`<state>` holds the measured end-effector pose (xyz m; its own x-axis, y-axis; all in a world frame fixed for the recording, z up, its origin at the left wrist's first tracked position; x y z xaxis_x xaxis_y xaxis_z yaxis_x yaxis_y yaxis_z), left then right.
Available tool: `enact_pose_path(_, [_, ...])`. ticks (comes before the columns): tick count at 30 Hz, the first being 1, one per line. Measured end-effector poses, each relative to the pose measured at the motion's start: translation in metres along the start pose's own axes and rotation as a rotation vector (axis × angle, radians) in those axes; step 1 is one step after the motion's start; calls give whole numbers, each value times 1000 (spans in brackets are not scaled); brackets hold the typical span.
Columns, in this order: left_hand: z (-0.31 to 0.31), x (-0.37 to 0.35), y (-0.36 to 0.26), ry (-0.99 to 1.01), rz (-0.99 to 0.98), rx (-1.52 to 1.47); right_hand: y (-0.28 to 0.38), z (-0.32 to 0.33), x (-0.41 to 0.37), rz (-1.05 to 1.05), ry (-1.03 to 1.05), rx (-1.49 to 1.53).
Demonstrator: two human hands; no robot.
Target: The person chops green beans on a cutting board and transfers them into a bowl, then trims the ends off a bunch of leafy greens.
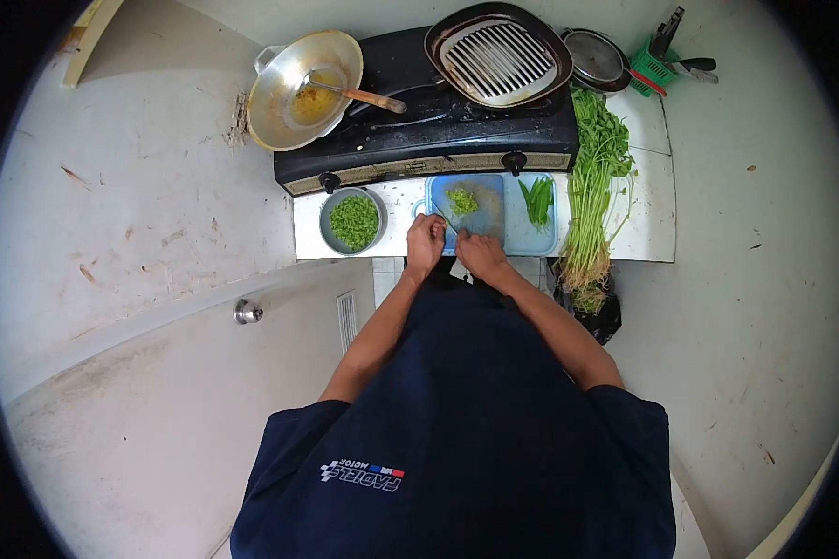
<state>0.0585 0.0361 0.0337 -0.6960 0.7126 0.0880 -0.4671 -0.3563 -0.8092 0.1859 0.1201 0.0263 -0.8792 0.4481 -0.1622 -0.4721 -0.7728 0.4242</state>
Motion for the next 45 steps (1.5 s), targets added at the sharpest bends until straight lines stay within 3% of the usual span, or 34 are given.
enact_pose_path(45, [-1,-3,5,-29,9,-15,-9,-1,-9,27,29,48])
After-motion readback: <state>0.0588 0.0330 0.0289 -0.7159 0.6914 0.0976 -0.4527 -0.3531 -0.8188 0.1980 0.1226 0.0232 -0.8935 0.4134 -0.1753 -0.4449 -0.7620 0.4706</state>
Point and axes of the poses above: each hand's wrist, its own x-axis towards the middle knuckle, its own z-axis out of the back of the hand, y = z × x, the point moved 3 cm from there along x, towards the middle knuckle, and after that the axes turned 5 degrees about -y, right-handed, at the moved point
